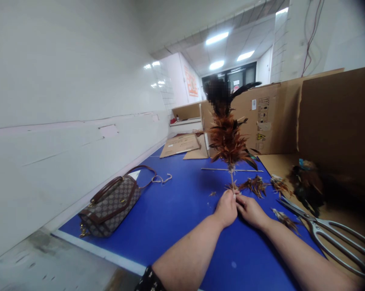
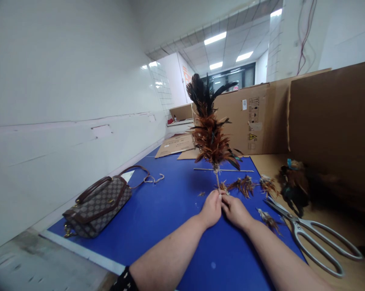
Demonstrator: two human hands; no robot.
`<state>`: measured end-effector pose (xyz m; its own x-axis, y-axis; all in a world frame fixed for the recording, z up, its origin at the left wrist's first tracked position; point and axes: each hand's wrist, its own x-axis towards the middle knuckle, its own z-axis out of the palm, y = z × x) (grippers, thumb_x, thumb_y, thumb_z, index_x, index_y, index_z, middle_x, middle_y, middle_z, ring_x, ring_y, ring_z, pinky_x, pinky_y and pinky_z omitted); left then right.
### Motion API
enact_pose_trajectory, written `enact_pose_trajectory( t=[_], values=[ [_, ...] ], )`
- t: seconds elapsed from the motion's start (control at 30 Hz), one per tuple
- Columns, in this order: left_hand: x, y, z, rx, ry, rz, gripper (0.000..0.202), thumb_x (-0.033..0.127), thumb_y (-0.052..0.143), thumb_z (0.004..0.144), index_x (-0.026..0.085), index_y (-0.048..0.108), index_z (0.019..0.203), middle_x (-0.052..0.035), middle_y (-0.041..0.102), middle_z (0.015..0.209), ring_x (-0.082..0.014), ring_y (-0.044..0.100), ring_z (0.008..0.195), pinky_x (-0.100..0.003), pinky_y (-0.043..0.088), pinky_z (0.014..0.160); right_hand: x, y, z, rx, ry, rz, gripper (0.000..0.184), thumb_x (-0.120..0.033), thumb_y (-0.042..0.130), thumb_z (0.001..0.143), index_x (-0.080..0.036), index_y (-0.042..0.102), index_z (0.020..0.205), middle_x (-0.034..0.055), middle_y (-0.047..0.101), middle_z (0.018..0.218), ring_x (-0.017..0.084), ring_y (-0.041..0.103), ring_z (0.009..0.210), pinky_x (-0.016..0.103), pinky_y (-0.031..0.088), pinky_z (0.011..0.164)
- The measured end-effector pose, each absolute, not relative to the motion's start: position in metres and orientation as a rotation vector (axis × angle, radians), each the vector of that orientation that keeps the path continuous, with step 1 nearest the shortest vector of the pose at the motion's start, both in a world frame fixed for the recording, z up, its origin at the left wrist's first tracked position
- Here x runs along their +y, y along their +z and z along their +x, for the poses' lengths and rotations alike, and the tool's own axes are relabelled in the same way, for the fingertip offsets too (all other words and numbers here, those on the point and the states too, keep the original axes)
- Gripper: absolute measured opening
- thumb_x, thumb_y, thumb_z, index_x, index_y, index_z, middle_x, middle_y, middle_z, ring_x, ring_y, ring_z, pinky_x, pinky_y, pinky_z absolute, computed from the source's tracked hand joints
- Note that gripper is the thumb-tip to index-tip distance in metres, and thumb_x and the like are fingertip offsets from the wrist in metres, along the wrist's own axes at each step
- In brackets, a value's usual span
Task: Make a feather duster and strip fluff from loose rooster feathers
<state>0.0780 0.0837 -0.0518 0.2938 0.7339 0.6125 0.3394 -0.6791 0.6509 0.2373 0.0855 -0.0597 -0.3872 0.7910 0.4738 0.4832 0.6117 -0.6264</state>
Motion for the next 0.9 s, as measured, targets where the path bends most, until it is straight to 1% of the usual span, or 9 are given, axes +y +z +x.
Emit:
enact_pose_trajectory(
  t=[0.13, 0.33, 0.5, 0.6, 0.67, 0.73, 0.8, 0.9],
  values=[
    [0.083, -0.051, 0.079, 0.949, 1.344, 2.143, 0.027, 0.026, 0.039, 0.104, 0.018, 0.062, 0.118, -0.0132, 0.068, 0.115, -0.0245, 0.065, 0.112, -0.045, 0.051, 0.105, 0.084, -0.058, 0.238, -2.050, 0.468, -1.043, 0.025, -0.032, 0.048, 0.098, -0.020, 0.064, 0.082, 0.0069, 0.074, 0.081, 0.022, 0.069, 0.074, 0.033, 0.052, 0.072],
    [0.079, -0.047, 0.079, 0.954, 1.369, 2.127, 0.024, 0.026, 0.043, 0.104, 0.019, 0.064, 0.115, -0.0107, 0.070, 0.113, -0.0226, 0.066, 0.110, -0.042, 0.051, 0.104, 0.081, -0.053, 0.238, -2.048, 0.429, -1.079, 0.027, -0.033, 0.047, 0.099, -0.020, 0.066, 0.083, 0.0072, 0.076, 0.082, 0.022, 0.070, 0.072, 0.032, 0.051, 0.069],
    [0.078, -0.046, 0.081, 0.956, 1.424, 2.070, 0.018, 0.028, 0.053, 0.101, 0.019, 0.067, 0.110, -0.0086, 0.073, 0.107, -0.0217, 0.068, 0.101, -0.040, 0.054, 0.097, 0.081, -0.054, 0.238, -2.048, 0.412, -1.102, 0.030, -0.034, 0.048, 0.098, -0.019, 0.068, 0.082, 0.0095, 0.077, 0.081, 0.024, 0.072, 0.074, 0.033, 0.053, 0.070],
    [0.079, -0.045, 0.083, 0.941, 1.523, 1.931, 0.018, 0.025, 0.062, 0.096, 0.019, 0.066, 0.113, -0.0071, 0.073, 0.104, -0.0204, 0.069, 0.097, -0.037, 0.055, 0.093, 0.081, -0.054, 0.237, -2.037, 0.406, -1.096, 0.028, -0.034, 0.050, 0.097, -0.019, 0.072, 0.090, 0.0111, 0.078, 0.088, 0.026, 0.074, 0.083, 0.034, 0.055, 0.078],
    [0.079, -0.043, 0.084, 0.945, 1.622, 1.861, 0.018, 0.022, 0.069, 0.091, 0.019, 0.066, 0.108, -0.0061, 0.072, 0.100, -0.0198, 0.068, 0.095, -0.036, 0.055, 0.090, 0.080, -0.054, 0.237, -2.028, 0.416, -1.085, 0.027, -0.035, 0.052, 0.096, -0.020, 0.074, 0.094, 0.0106, 0.078, 0.089, 0.027, 0.074, 0.086, 0.035, 0.056, 0.080],
    [0.078, -0.041, 0.085, 0.945, 1.697, 1.870, 0.010, 0.020, 0.071, 0.088, 0.018, 0.067, 0.097, -0.0052, 0.070, 0.094, -0.0192, 0.066, 0.091, -0.034, 0.054, 0.087, 0.080, -0.054, 0.237, -2.023, 0.429, -1.081, 0.028, -0.037, 0.051, 0.097, -0.020, 0.074, 0.093, 0.0095, 0.078, 0.086, 0.026, 0.073, 0.081, 0.034, 0.056, 0.076],
    [0.078, -0.039, 0.084, 0.930, 1.727, 1.916, 0.003, 0.018, 0.070, 0.089, 0.018, 0.067, 0.089, -0.0048, 0.068, 0.089, -0.0186, 0.064, 0.088, -0.033, 0.053, 0.085, 0.080, -0.054, 0.237, -2.026, 0.435, -1.082, 0.029, -0.038, 0.051, 0.098, -0.020, 0.073, 0.092, 0.0086, 0.077, 0.084, 0.025, 0.071, 0.077, 0.033, 0.055, 0.073],
    [0.079, -0.038, 0.083, 0.919, 1.732, 1.934, 0.004, 0.016, 0.064, 0.092, 0.018, 0.066, 0.088, -0.0052, 0.066, 0.088, -0.0186, 0.062, 0.087, -0.034, 0.052, 0.085, 0.081, -0.055, 0.238, -2.036, 0.449, -1.085, 0.028, -0.040, 0.052, 0.099, -0.020, 0.069, 0.090, 0.0069, 0.075, 0.082, 0.023, 0.069, 0.075, 0.033, 0.054, 0.071]
  ],
)
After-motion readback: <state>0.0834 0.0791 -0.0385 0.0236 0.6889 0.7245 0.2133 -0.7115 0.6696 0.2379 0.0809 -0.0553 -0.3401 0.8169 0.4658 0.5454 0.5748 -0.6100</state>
